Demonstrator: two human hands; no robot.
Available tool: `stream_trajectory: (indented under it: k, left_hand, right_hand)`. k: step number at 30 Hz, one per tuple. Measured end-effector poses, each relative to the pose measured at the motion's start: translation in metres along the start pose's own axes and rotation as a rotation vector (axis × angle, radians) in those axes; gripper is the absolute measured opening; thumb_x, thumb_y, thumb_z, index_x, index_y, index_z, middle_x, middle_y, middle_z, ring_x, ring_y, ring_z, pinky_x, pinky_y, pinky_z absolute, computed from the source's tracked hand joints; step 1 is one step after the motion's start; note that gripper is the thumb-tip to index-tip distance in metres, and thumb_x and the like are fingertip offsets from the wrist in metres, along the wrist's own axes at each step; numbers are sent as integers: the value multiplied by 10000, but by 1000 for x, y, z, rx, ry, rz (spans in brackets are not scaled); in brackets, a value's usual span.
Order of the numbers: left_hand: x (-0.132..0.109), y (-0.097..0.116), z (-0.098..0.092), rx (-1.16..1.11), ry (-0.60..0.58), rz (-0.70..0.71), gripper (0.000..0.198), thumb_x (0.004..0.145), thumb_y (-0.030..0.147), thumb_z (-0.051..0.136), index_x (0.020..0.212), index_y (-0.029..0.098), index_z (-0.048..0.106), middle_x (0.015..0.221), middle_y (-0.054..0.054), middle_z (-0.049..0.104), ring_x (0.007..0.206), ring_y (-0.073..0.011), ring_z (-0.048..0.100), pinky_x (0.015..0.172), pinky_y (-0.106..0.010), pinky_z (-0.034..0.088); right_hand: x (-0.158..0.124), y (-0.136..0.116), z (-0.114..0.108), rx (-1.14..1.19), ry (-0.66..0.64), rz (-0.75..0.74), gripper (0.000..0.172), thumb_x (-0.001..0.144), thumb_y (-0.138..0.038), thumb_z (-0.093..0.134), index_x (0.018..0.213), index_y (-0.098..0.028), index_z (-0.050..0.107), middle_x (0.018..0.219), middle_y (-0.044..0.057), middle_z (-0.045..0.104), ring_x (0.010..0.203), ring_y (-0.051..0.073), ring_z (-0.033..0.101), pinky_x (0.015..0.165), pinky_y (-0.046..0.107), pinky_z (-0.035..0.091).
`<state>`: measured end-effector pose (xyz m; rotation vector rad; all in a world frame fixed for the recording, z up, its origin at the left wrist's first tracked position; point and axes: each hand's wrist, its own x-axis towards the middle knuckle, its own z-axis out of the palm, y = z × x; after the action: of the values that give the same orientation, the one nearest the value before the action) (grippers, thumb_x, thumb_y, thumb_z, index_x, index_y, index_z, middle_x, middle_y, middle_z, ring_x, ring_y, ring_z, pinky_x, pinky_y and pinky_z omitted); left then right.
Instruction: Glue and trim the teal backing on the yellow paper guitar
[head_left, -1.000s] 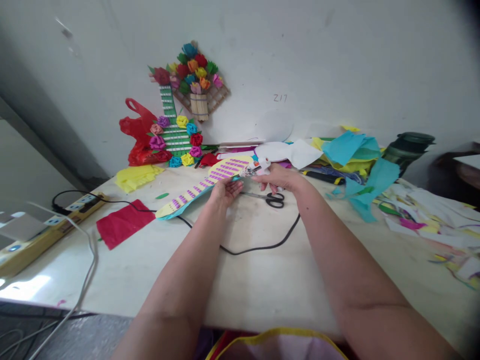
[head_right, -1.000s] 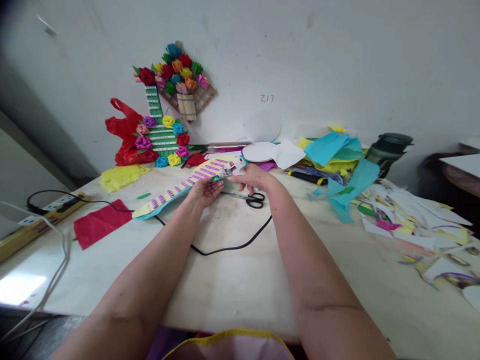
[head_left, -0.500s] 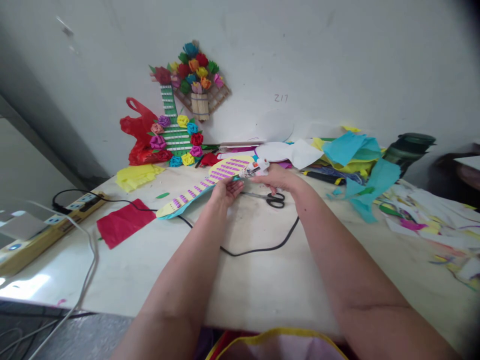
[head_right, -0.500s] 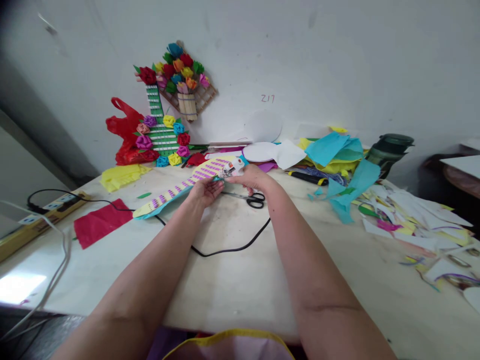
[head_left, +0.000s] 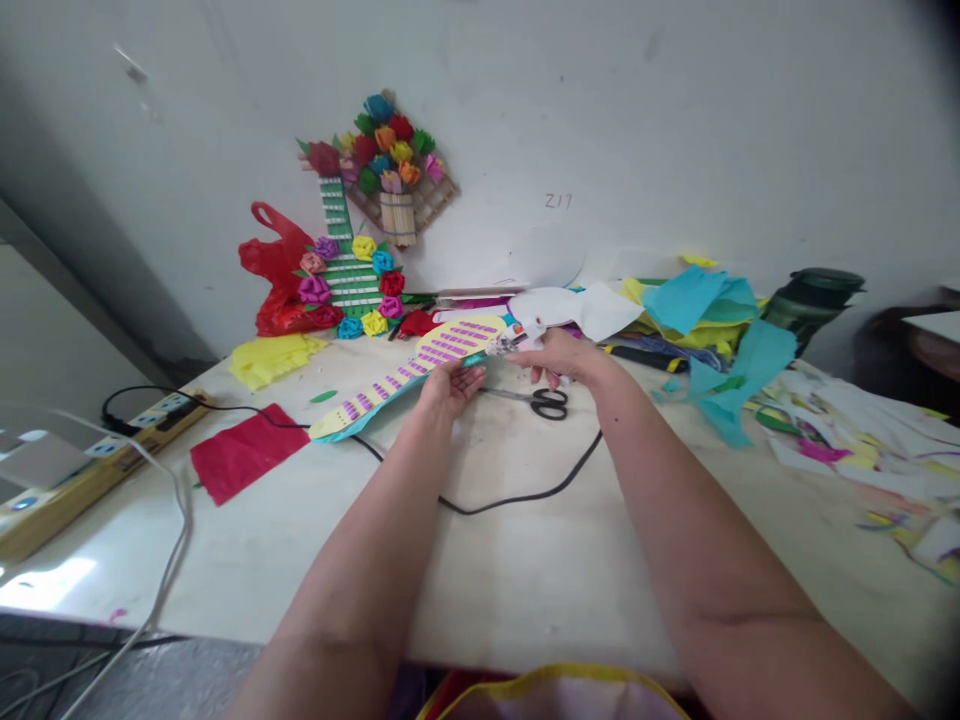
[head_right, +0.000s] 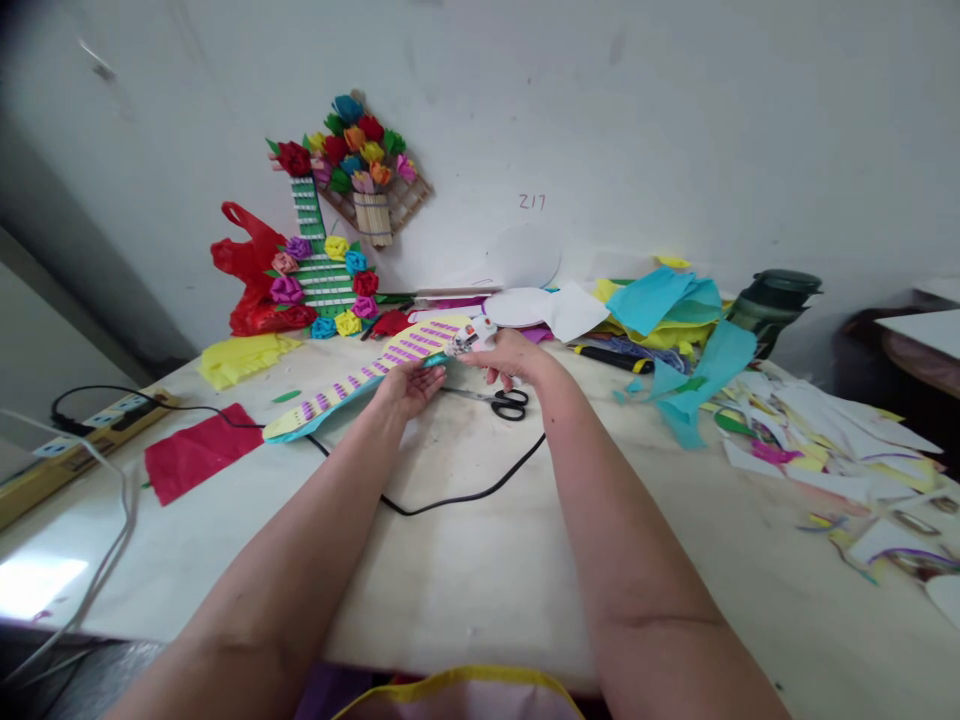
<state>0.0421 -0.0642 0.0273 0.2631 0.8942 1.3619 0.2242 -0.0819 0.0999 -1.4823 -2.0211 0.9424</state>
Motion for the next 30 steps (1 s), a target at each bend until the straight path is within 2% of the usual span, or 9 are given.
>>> stream_trajectory:
  k: [8, 13, 18, 22, 30]
  left_hand:
    - [2, -1, 0, 3, -4, 10, 230, 783, 93, 430, 959, 37, 567, 560, -95, 618, 538, -190, 640, 601, -300, 546]
    - [2, -1, 0, 15, 12, 17, 206, 793, 99, 432, 946, 56, 563, 567, -81, 614, 542, -176, 640, 617, -295, 546]
    - [1, -1, 0, 6, 22, 33, 182, 791, 99, 436, 919, 48, 554, 560, -95, 607, 538, -184, 638, 601, -298, 548]
    - [2, -1, 0, 13, 22, 35, 163, 789, 108, 434, 899, 55, 542, 581, -112, 616, 550, -190, 643, 596, -308, 551]
    - [-6, 1, 1, 51, 18, -4, 260, 737, 191, 447, 929, 48, 547, 652, -151, 623, 621, -228, 656, 583, -326, 551]
  right_hand:
    - [3, 2, 2, 9, 17, 16, 448, 686, -511, 656, 889, -118, 584, 554, 18, 610, 306, 58, 420, 330, 193, 332]
    - [4, 3, 1, -38, 89, 33, 446, 633, -519, 693, 814, -130, 570, 505, -2, 559, 318, 79, 442, 333, 205, 344]
    - [9, 13, -5, -24, 96, 24, 427, 614, -530, 700, 731, -152, 538, 468, -24, 502, 340, 86, 444, 360, 216, 379]
    - [13, 25, -13, 91, 74, 23, 439, 627, -571, 668, 670, -162, 515, 474, -21, 502, 338, 73, 419, 373, 224, 401]
    - [11, 28, -17, 360, 61, -22, 438, 644, -551, 672, 762, -144, 560, 477, -19, 535, 317, 55, 377, 382, 220, 429]
